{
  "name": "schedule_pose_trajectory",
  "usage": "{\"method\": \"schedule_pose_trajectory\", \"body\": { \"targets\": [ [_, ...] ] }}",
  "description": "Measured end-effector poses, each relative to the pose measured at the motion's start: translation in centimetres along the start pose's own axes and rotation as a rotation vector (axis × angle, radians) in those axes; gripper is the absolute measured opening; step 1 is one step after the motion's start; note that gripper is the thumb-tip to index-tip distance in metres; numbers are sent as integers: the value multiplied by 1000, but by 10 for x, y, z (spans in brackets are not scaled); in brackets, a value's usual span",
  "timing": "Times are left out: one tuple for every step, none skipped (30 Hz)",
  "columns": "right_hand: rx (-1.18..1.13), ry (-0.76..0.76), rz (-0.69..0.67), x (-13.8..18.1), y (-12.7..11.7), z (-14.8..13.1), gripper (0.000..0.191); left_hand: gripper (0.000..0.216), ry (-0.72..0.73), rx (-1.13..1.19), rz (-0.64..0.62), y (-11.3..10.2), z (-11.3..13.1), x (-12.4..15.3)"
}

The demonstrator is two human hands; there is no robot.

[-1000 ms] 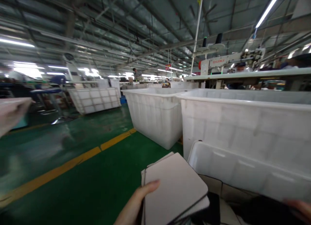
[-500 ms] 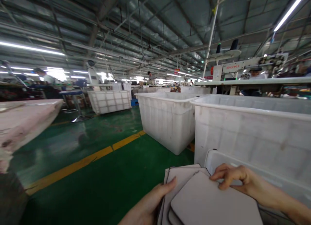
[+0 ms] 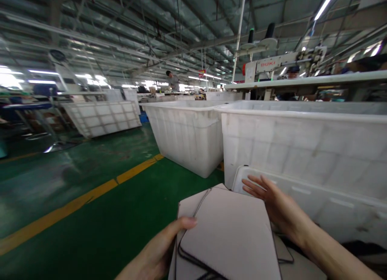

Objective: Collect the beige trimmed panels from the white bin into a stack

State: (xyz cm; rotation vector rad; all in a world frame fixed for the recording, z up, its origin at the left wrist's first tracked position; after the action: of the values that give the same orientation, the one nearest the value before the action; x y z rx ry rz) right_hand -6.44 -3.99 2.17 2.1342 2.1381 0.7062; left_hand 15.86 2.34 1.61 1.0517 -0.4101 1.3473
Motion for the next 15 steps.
{"method": "schedule_pose_trajectory", "body": {
  "targets": [
    [-45,67,42,13,-3,6,58,41,-2,-5,8,1,0,1],
    [-34,120,76,25,-3,10,62,41,-3,-18,16,1,0,3],
    [25,154,104,35,0,12,65,41,-6,-35,27,2,0,4],
    [93,172,129,43,5,11,67,40,-11,-54,39,3,0,6],
    [152,174,140,47,13,8,70,39,-15,-74,49,4,1,8],
    [191,164,138,47,23,5,73,38,-15,-87,54,6,1,10],
    [206,151,122,45,33,1,76,37,-11,-93,54,8,1,11],
    [200,148,95,41,41,-2,77,37,-10,-91,52,10,1,12],
    [189,156,71,36,46,-2,76,37,-9,-82,48,12,1,12],
    [182,160,56,31,47,-2,72,37,-10,-67,50,13,0,11],
    [174,147,52,25,41,0,67,37,-11,-47,60,13,-1,10],
    [175,103,59,18,30,3,61,37,-10,-23,73,13,-1,9],
    [217,24,87,12,13,7,56,37,-7,3,84,13,-2,8],
    [341,-78,136,6,-8,13,53,37,-4,29,92,13,-2,8],
    [476,-191,188,2,-30,21,52,36,1,53,102,14,-3,8]
  ]
}}
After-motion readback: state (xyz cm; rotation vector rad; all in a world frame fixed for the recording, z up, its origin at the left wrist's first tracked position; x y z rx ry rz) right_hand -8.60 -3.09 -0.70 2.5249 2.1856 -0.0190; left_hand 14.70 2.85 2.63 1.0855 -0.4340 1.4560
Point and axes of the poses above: each hand's wrist, its own x-axis away from the middle knuckle, its own y-axis out of the palm, z = x × y, the point moved 7 cm from there along -x, towards the middle knuckle, and after that the axes turned 5 degrees about z, right-handed, at the moved point
